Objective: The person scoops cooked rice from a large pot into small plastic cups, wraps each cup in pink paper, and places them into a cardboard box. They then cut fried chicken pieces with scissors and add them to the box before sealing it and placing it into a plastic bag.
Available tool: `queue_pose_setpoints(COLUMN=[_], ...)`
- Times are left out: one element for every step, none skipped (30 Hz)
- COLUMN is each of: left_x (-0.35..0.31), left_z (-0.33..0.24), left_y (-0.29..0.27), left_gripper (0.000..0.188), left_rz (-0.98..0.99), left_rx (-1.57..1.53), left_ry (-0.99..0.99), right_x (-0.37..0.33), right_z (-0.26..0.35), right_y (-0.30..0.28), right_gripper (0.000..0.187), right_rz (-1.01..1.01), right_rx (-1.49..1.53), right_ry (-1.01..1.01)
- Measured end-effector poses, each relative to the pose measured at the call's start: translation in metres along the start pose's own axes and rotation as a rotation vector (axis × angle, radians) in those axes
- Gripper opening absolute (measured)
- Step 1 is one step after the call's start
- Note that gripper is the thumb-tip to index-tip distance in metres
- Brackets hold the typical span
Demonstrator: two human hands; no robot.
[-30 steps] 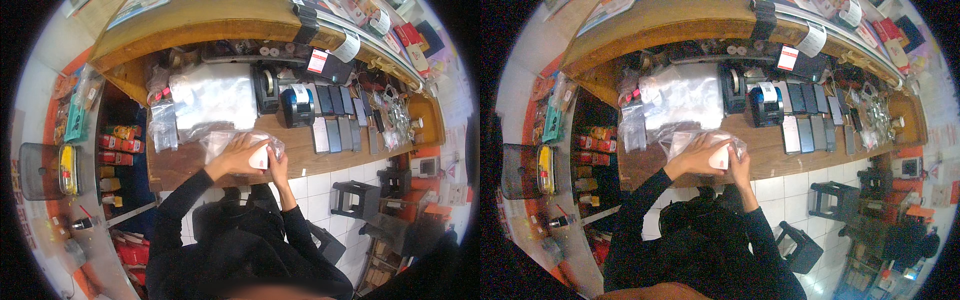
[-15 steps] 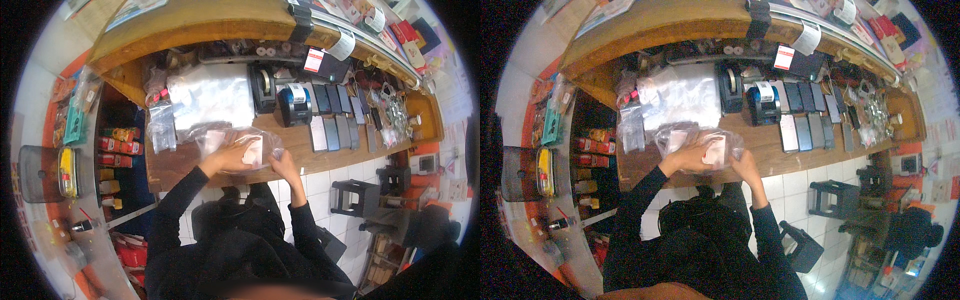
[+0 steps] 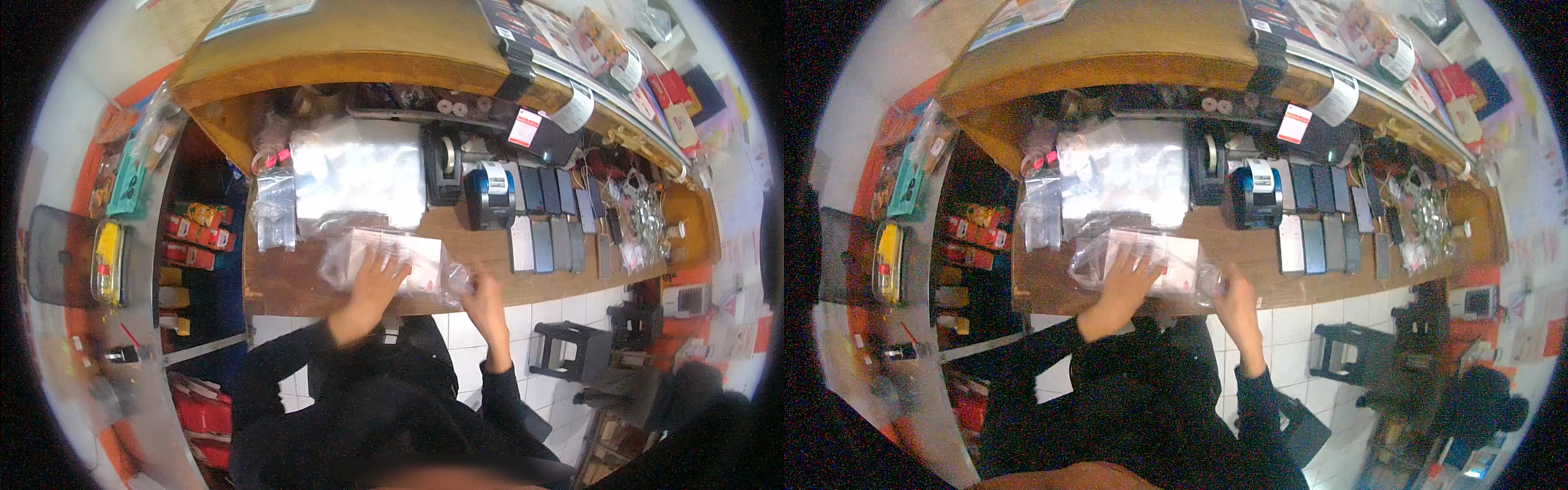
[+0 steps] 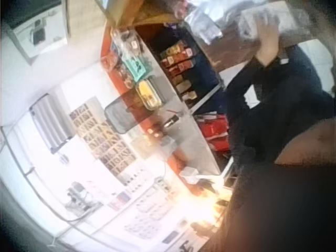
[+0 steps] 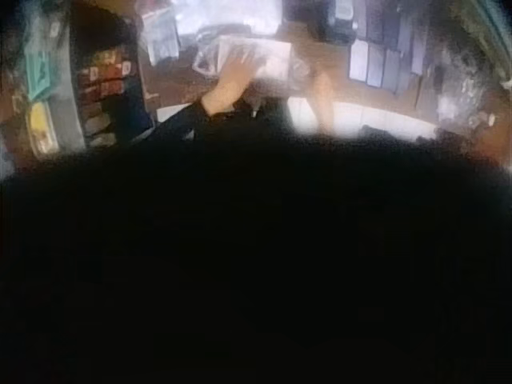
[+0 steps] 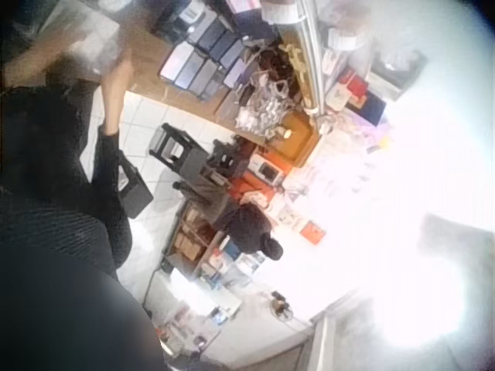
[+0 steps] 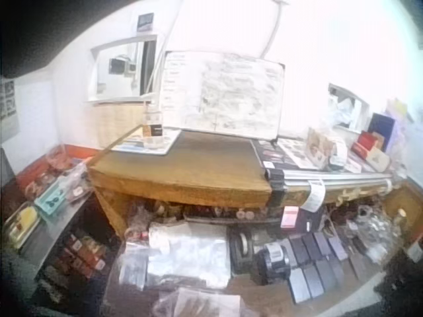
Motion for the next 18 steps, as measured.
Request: queue_pose_setpoints(left_x=[-0.012, -0.029, -0.046, -0.063, -0.069, -0.069, -0.064, -0.063, -0.061, -0.063, -0.063, -0.065, -0.065, -0.066, -0.068, -0.067, -0.066, -0.063], left_z=[0.002, 0.004, 0.007, 0.014, 0.018, 0.02, 0.025, 0.03, 0.03, 0.027, 0.023, 0.022, 0.025, 0.03, 0.038, 0.052, 0.068, 0.085], left_y=[-0.002, -0.006, -0.023, -0.045, -0.067, -0.092, -0.116, -0.129, -0.131, -0.133, -0.138, -0.144, -0.153, -0.164, -0.171, -0.168, -0.16, -0.149], left_gripper=[0.042, 0.029, 0.02, 0.013, 0.011, 0.011, 0.011, 0.011, 0.012, 0.011, 0.011, 0.011, 0.01, 0.01, 0.01, 0.011, 0.013, 0.014], left_rz=[0.164, 0.346, 0.252, 0.147, 0.022, -0.039, -0.103, -0.158, -0.232, -0.265, -0.303, -0.342, -0.441, -0.538, -0.634, -0.64, -0.653, -0.664], left_rx=[0.025, 0.039, 0.175, 0.324, 0.469, 0.459, 0.447, 0.433, 0.288, 0.175, 0.06, -0.054, -0.144, -0.233, -0.319, -0.392, -0.465, -0.538], left_ry=[-0.124, -0.242, -0.193, -0.141, -0.071, -0.001, 0.07, 0.121, 0.169, 0.237, 0.317, 0.394, 0.429, 0.461, 0.49, 0.388, 0.296, 0.2], right_x=[0.003, 0.001, -0.002, 0.001, 0.003, 0.007, 0.009, 0.014, 0.02, 0.029, 0.036, 0.046, 0.059, 0.077, 0.101, 0.128, 0.159, 0.188], right_z=[0.011, 0.038, 0.059, 0.068, 0.059, 0.053, 0.054, 0.059, 0.068, 0.081, 0.1, 0.117, 0.127, 0.135, 0.144, 0.155, 0.156, 0.161], right_y=[-0.014, -0.04, -0.061, -0.068, -0.066, -0.064, -0.066, -0.066, -0.065, -0.066, -0.072, -0.075, -0.079, -0.072, -0.062, -0.049, -0.017, 0.02], right_gripper=[0.018, 0.017, 0.017, 0.013, 0.01, 0.008, 0.01, 0.012, 0.015, 0.016, 0.017, 0.018, 0.02, 0.02, 0.019, 0.019, 0.012, 0.012], right_rz=[-0.059, -0.108, -0.165, -0.135, -0.057, 0.027, 0.081, 0.159, 0.242, 0.169, 0.08, -0.012, -0.166, -0.142, -0.112, -0.083, -0.005, 0.15], right_rx=[-0.003, -0.007, -0.008, -0.032, 0.043, 0.117, 0.336, 0.555, 0.773, 0.526, 0.278, 0.036, -0.195, -0.144, -0.09, -0.032, 0.033, 0.01], right_ry=[0.031, 0.077, 0.134, 0.151, 0.134, 0.103, 0.102, 0.093, 0.087, 0.012, -0.062, -0.141, -0.191, -0.217, -0.244, -0.282, -0.448, -0.511])
Point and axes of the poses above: each hand's wrist, its own x-axis towards the middle knuckle, its own y-axis out of the palm, z = x × y, the point moved 3 cm from there along x, towards the middle knuckle, and after that the axes turned 1 degree about z, right-handed, at the moved point
